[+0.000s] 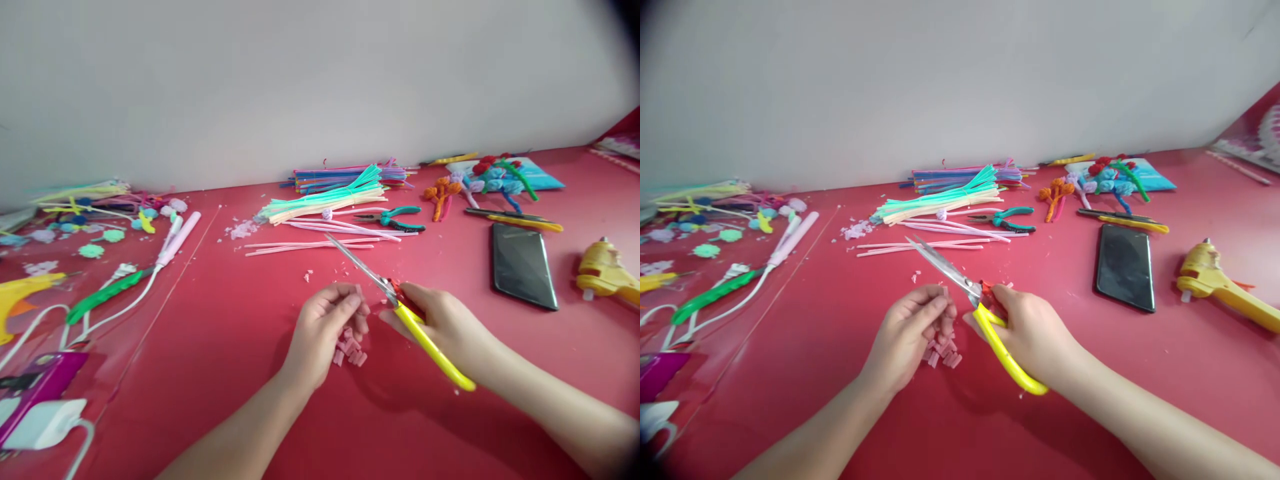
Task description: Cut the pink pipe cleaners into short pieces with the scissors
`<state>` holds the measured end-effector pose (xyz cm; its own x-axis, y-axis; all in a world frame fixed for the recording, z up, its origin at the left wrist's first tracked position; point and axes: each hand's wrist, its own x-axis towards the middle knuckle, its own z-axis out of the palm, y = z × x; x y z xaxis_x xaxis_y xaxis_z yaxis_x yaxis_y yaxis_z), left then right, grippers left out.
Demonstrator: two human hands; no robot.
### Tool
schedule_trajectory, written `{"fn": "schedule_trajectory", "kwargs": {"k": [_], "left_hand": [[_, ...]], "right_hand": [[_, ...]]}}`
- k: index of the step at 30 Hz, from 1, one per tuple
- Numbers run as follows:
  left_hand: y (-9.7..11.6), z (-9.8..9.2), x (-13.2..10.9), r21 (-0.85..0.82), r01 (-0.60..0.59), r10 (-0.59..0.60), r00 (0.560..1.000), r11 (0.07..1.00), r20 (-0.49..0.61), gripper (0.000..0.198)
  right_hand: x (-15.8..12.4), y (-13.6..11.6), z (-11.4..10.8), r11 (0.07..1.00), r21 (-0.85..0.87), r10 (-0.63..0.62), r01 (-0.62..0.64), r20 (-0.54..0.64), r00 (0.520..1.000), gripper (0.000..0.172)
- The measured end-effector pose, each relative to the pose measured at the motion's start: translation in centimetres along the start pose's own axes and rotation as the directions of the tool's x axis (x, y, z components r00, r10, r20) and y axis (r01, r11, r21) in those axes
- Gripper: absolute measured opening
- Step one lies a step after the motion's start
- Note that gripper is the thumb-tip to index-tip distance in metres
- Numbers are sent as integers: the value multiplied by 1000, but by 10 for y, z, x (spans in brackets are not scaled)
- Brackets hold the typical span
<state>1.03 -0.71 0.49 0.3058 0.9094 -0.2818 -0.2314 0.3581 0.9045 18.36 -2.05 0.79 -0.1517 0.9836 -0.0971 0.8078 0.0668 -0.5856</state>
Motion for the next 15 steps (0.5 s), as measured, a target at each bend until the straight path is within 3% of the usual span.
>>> {"fn": "schedule_trajectory", "kwargs": {"k": [3, 6, 15], "left_hand": [[1, 5, -3, 94, 87, -99, 986, 992, 132, 20], [5, 8, -5, 203, 97, -135, 974, 974, 182, 21], [9, 7, -6, 326, 129, -212, 949, 937, 235, 22]], "right_hand": [[-2, -4, -1, 933, 361, -29, -3, 82, 996, 19], [-5, -8, -2, 836, 547, -19, -44, 109, 994, 12], [-7, -14, -8, 830, 548, 37, -103, 130, 991, 5]]}}
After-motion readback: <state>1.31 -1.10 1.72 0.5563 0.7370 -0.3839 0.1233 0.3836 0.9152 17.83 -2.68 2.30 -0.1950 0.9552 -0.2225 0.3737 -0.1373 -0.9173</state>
